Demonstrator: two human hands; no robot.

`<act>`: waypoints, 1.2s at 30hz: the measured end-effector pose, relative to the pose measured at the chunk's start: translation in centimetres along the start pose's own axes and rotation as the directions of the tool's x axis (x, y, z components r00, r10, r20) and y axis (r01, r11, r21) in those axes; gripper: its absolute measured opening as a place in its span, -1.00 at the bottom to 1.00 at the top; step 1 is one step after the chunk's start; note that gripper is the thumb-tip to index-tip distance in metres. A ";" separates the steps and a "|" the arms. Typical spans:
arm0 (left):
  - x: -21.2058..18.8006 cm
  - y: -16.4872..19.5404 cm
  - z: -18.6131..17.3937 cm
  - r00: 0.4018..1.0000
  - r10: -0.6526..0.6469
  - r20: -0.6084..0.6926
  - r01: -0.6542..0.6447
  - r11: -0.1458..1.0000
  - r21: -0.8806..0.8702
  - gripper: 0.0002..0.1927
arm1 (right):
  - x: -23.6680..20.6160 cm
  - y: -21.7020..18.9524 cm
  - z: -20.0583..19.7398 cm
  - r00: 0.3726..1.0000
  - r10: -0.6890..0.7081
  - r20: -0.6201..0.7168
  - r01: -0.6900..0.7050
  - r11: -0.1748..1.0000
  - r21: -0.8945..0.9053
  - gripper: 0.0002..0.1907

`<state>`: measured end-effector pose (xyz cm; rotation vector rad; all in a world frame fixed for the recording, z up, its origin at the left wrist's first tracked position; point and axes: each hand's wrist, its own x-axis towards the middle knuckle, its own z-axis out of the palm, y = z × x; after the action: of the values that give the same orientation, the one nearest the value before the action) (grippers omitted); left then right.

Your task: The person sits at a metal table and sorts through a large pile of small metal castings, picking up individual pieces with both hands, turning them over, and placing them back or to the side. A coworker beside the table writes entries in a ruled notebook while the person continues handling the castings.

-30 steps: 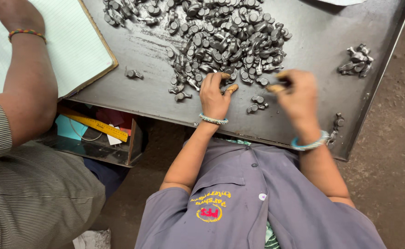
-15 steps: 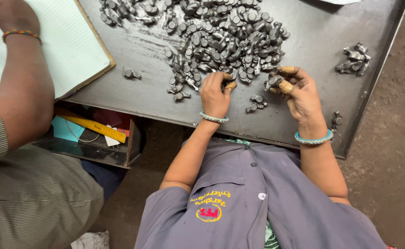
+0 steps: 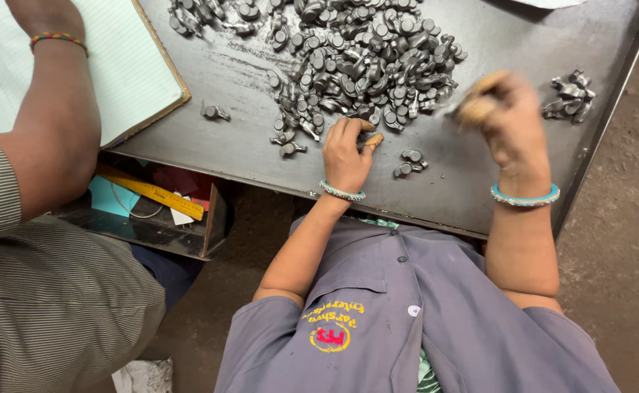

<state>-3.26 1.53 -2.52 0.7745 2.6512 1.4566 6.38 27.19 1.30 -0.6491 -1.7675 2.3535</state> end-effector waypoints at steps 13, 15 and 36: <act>-0.3 0.8 1.1 0.982 0.059 0.180 -0.058 0.998 -0.012 -0.48 | -4.9 4.8 6.5 0.957 -0.289 0.020 0.162 0.475 -0.865 -0.85; 0.0 0.8 1.5 0.976 0.079 0.204 -0.090 0.995 0.043 -0.44 | -5.1 4.4 5.3 0.958 -0.190 -0.215 -0.047 0.634 -0.772 -0.87; -0.5 0.0 2.9 0.962 0.149 0.228 -0.160 0.987 0.032 -0.83 | -6.1 6.9 0.6 0.982 -0.144 -0.120 0.134 0.987 -0.083 -0.56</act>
<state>-2.15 3.58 -4.27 1.1027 2.5140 1.2495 12.63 22.39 -3.51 -0.6455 -1.7913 2.1171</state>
